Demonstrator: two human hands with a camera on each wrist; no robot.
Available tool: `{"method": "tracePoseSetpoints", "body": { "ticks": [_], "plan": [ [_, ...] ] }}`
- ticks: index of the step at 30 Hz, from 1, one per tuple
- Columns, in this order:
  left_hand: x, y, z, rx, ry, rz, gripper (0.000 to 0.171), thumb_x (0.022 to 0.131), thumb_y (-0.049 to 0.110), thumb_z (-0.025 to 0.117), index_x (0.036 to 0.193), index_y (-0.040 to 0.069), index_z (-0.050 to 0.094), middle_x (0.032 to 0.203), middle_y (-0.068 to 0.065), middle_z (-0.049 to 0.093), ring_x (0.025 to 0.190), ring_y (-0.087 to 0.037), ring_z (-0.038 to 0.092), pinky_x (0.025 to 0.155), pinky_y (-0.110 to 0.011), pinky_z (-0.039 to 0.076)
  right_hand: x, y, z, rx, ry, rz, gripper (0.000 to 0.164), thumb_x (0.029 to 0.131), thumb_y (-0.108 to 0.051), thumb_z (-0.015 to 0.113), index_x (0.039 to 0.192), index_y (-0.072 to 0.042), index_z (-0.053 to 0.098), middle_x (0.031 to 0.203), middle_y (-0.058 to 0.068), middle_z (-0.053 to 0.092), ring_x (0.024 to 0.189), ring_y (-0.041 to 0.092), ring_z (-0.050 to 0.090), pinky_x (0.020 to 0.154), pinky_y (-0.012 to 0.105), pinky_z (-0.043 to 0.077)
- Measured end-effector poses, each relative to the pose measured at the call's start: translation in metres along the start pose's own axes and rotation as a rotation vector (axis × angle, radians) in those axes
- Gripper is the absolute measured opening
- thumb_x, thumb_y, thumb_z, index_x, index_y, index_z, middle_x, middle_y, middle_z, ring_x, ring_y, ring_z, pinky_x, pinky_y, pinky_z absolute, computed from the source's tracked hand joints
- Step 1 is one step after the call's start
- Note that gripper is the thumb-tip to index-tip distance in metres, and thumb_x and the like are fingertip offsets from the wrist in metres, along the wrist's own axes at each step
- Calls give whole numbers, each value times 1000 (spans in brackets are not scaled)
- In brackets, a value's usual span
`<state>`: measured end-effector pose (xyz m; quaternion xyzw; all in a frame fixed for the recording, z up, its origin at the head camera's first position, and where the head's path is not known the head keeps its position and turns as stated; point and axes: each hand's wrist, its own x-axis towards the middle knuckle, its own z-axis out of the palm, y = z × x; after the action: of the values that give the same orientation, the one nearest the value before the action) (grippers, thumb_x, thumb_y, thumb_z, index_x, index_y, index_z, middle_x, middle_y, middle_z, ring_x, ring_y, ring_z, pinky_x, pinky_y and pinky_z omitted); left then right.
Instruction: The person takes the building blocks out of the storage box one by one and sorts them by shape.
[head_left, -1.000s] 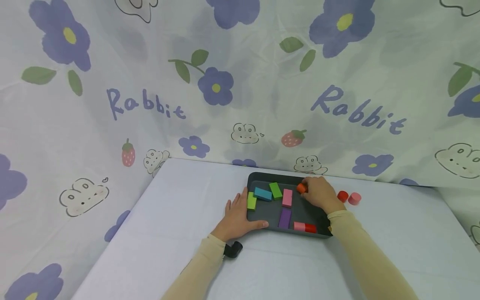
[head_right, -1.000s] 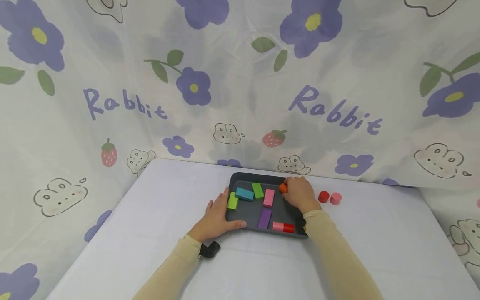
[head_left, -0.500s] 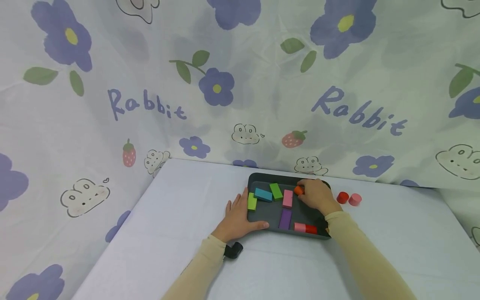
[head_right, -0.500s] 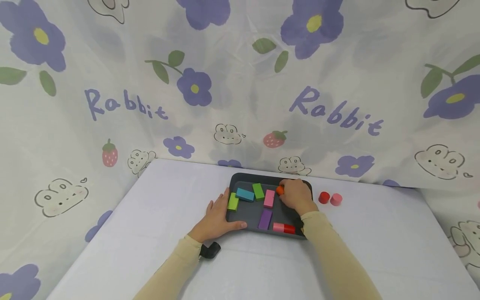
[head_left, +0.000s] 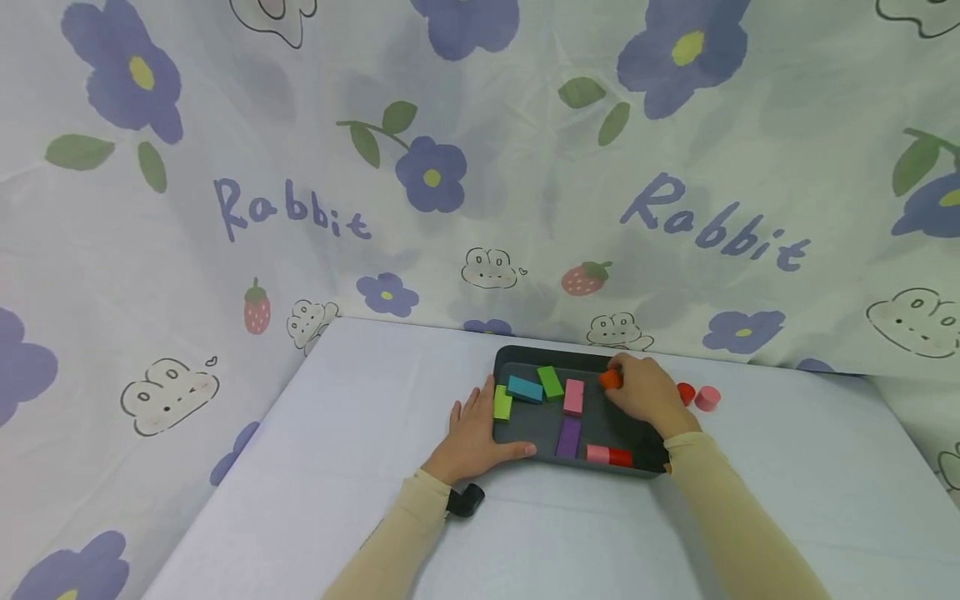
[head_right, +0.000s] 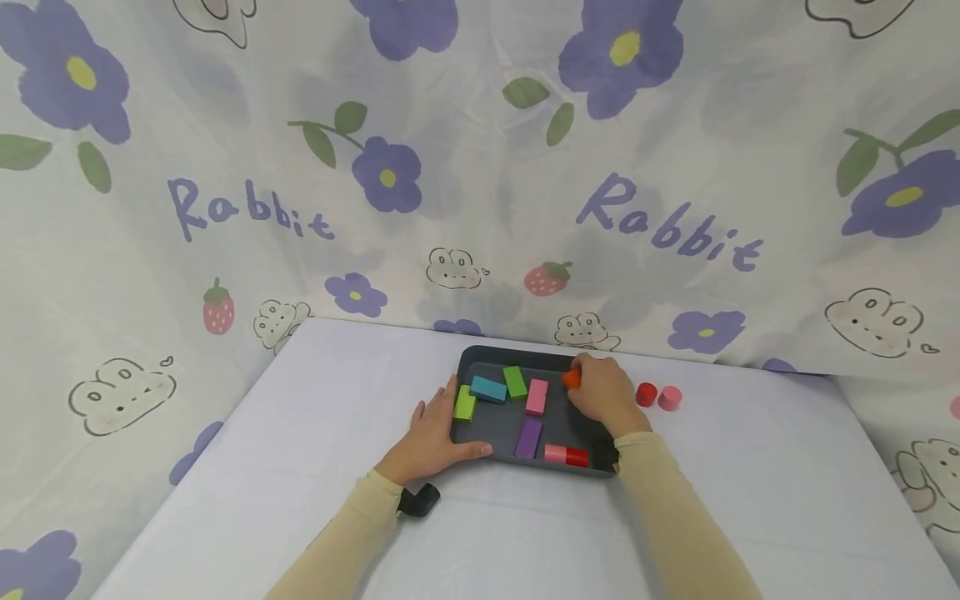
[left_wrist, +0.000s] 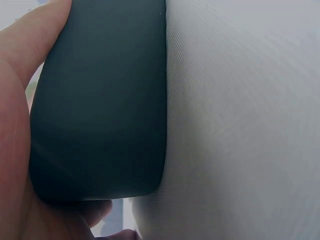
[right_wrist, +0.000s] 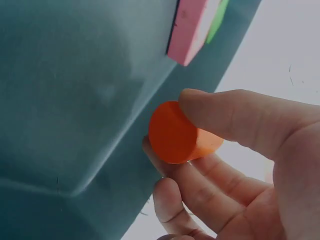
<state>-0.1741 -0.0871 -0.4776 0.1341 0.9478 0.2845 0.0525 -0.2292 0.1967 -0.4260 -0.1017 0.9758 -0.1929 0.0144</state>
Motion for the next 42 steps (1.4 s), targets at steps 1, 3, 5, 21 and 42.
{"method": "tracePoseSetpoints", "body": {
  "ticks": [1,3,5,21,42],
  "plan": [
    [0,0,0,-1,2,1,125,64,82,54,149,8,-1,155,-5,10,140,-30,11,109,-56,3,-1,1,-1,11,4,5,39,80,-18,67,114,-1,57,83,11,62,68,23,51,62,35,46],
    [0,0,-1,-7,5,5,125,64,81,55,149,8,-1,155,-6,10,140,-30,11,109,-56,3,-3,4,-3,27,13,15,39,80,-17,67,114,0,57,88,13,63,70,24,52,64,37,47],
    [-1,1,-2,-11,8,7,124,65,79,57,149,8,0,155,-6,10,140,-30,11,108,-56,3,-5,6,-4,41,20,18,40,80,-17,67,114,0,56,92,16,64,72,25,53,66,38,47],
    [-1,1,-1,-6,-2,-5,125,64,81,54,149,9,-2,155,-5,10,141,-29,10,109,-55,2,-22,13,-16,142,84,78,45,80,-19,71,115,0,50,109,25,62,89,34,58,77,48,48],
    [0,-2,0,-1,0,3,126,63,83,53,149,9,-2,155,-5,10,141,-28,10,109,-55,2,-44,31,-26,142,144,102,48,80,-22,71,118,1,54,102,23,63,75,26,55,56,32,44]
  ]
}}
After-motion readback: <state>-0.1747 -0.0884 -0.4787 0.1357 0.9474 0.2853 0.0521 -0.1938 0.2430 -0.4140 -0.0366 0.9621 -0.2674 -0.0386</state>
